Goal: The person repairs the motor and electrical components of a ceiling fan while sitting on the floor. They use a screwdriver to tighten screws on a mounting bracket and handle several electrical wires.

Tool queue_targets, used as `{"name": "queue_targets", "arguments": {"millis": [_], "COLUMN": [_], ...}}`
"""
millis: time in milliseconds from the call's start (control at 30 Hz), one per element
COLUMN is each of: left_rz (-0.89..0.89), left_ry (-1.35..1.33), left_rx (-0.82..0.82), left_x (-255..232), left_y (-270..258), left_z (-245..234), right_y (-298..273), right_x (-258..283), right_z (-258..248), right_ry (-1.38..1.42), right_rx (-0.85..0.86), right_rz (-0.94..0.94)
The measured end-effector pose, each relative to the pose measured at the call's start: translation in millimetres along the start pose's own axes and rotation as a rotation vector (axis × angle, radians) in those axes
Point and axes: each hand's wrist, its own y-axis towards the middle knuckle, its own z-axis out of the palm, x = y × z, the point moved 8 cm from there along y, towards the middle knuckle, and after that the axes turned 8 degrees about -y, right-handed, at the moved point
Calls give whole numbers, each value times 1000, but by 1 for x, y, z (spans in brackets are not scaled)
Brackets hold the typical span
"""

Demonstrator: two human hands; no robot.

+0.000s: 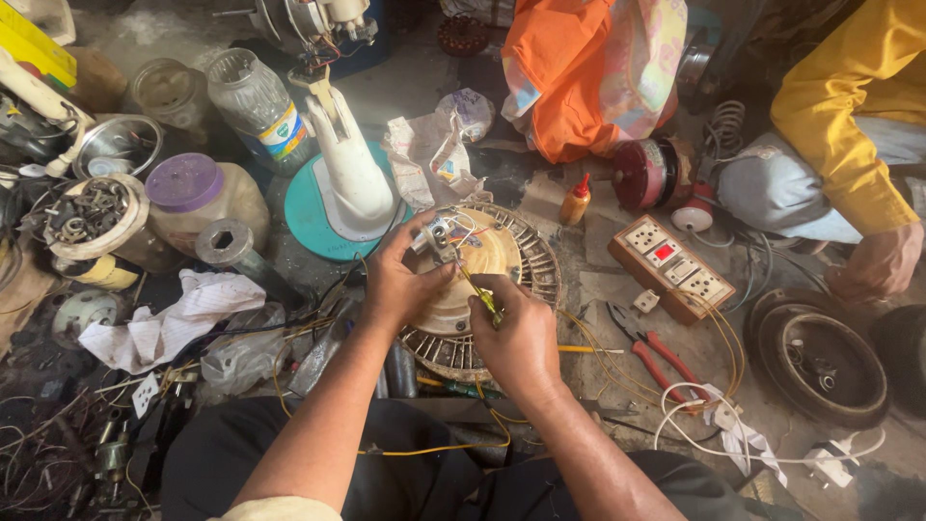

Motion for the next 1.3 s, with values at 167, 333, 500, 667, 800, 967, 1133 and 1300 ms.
{"name": "queue_targets", "arguments": {"millis": [167, 333, 500, 667, 800, 967, 1133, 1300], "left_rz": [-21, -38, 33, -174, -217, -226, -197, -201], "left_ry": [9, 22, 110, -107, -29, -71, -151, -162], "left_rx": [-1, 9, 55, 225, 278, 278, 275, 288], "left_x": [-5, -2, 1, 18, 18, 24, 22, 20], "left_y": [-1, -1, 5, 17, 19, 18, 18, 18], "left_z": [1, 0, -1, 3, 2, 2, 3, 3], "right_y": [2, 2, 6, 26, 47, 56, 67, 66], "right_x": [-4, 7, -9, -25, -32, -41, -29, -28], "right_z": [2, -4, -5, -5, 15, 32, 37, 41], "right_ry": [25, -71, -59, 50, 177, 133, 68, 72], "right_rx": [101, 70, 78, 16, 145, 273, 292, 266], "right_rz": [166, 62, -10, -56, 16, 97, -19, -12]}}
